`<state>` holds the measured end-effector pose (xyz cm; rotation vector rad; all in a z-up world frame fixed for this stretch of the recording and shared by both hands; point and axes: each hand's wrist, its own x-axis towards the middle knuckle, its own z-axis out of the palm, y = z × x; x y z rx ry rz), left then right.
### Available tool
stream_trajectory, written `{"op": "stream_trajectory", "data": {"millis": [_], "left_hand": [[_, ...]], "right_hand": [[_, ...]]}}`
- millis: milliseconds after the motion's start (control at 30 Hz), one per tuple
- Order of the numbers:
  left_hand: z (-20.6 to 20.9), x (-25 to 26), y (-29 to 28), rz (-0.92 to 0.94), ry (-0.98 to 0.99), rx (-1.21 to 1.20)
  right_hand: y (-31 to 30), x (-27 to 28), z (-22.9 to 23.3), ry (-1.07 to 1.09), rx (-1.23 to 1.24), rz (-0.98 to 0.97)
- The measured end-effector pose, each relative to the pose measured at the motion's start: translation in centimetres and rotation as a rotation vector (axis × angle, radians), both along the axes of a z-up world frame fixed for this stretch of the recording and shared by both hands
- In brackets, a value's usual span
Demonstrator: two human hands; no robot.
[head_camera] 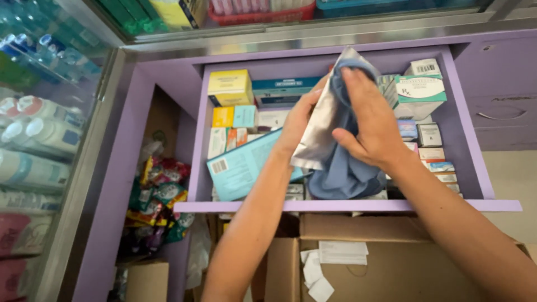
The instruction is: The person cleans a white foil medicine packet and a blue cardboard medicine box using a blue cloth. They wipe the surfaces of both items thoroughly, handling them one at a time, and place them back into a purple drawer filled with various other medicine boxes.
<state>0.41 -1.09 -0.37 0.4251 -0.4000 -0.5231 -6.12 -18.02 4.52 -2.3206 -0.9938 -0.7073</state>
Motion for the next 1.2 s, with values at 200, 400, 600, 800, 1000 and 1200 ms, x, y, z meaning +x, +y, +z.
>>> {"op": "stream_trajectory", "data": {"millis": [200, 400, 600, 800, 1000, 1200], "left_hand": [[0.0, -0.1, 0.7, 0.03, -0.046, -0.049], [1.8, -0.1, 1.1, -0.04, 0.061, -0.06], [1.4, -0.8, 1.4, -0.155, 0.048, -0.068], [0.4, -0.2, 1.1, -0.136, 0.195, -0.147], [0.1, 0.6, 0.8, -0.297, 0.22, -0.306], [-2.2, 2.1, 1.5, -0.275, 0.223, -0.235]], "right_hand": [[1.2, -1.1, -0.2, -0.007, -0.027, 0.093], [0.2, 1.0, -0.1, -0.002, -0.009, 0.0], [0.3, -0.9, -0.4, 0.019, 0.089, -0.01], [1.9, -1.0, -1.0, 0.014, -0.053, 0.154], [2.3, -1.4, 0.2, 0.033, -0.013, 0.056], [2.4, -1.1, -0.9, 0.093, -0.131, 0.196]]}}
